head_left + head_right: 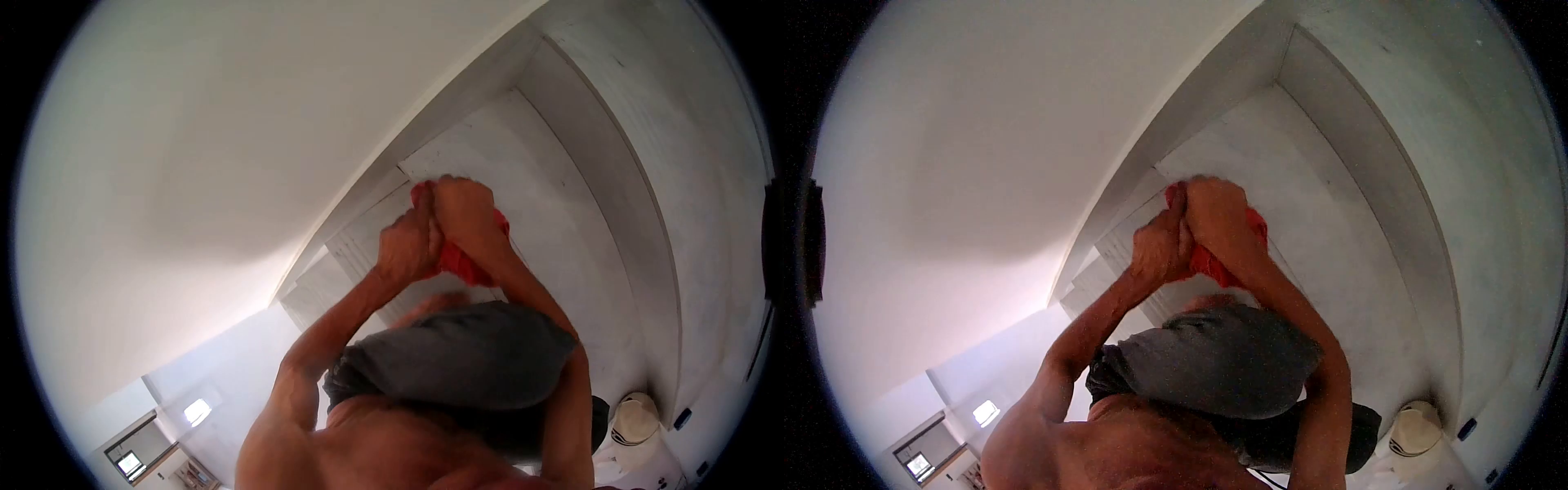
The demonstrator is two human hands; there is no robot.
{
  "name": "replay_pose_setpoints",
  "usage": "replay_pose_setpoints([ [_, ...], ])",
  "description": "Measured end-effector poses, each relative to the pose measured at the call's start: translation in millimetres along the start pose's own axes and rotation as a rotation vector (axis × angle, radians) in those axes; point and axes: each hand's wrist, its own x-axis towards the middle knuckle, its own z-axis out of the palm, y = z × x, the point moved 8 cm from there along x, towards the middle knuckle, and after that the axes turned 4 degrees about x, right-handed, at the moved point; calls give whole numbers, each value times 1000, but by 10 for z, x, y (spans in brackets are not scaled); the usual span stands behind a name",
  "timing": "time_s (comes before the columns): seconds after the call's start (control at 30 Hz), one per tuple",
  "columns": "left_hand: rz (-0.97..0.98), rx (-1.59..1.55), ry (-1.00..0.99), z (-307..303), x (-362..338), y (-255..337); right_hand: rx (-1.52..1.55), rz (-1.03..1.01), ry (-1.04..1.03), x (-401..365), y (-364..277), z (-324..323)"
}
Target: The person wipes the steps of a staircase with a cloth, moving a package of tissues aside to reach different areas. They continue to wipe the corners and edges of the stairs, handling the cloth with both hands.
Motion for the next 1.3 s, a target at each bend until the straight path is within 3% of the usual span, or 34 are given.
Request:
replay_pose_setpoints([
  [0.17, 78, 23, 162, -133, 264, -47, 31, 31, -30, 284, -30, -85],
  [0.2, 81, 28, 135, -224, 317, -34, 79, -94, 103, 318, -93, -159],
  [0.3, -24, 74, 35, 2, 68, -31, -53, -28, -69, 108, -17, 82],
  [0.4, 53, 12, 50, 78, -132, 17, 2, 57, -32, -172, 8, 28],
  [0.5, 143, 106, 126, 10, 145, -93, 63, -62, 28, 200, -62, 18],
  [0.63, 96, 37, 186, -179, 236, -89, 60, -124, 135, 305, -169, -7],
  [0.73, 65, -64, 88, -28, 20, -53, 33, -21, 13, -23, -34, 29],
  [0.83, 116, -22, 148, -54, 158, -116, 59, -47, -30, 187, -112, -28],
  [0.93, 96, 86, 142, -39, 298, -237, 49, -85, 49, 344, -198, -56],
  [1.03, 28, -90, 153, -36, 105, -169, 44, 38, -69, 135, -107, 7],
  [1.13, 48, -36, 175, 23, 109, -213, 96, 10, 33, 194, -108, 52],
  [1.3, 144, 121, 106, -109, 216, -149, 29, -2, -74, 347, -219, 29],
])
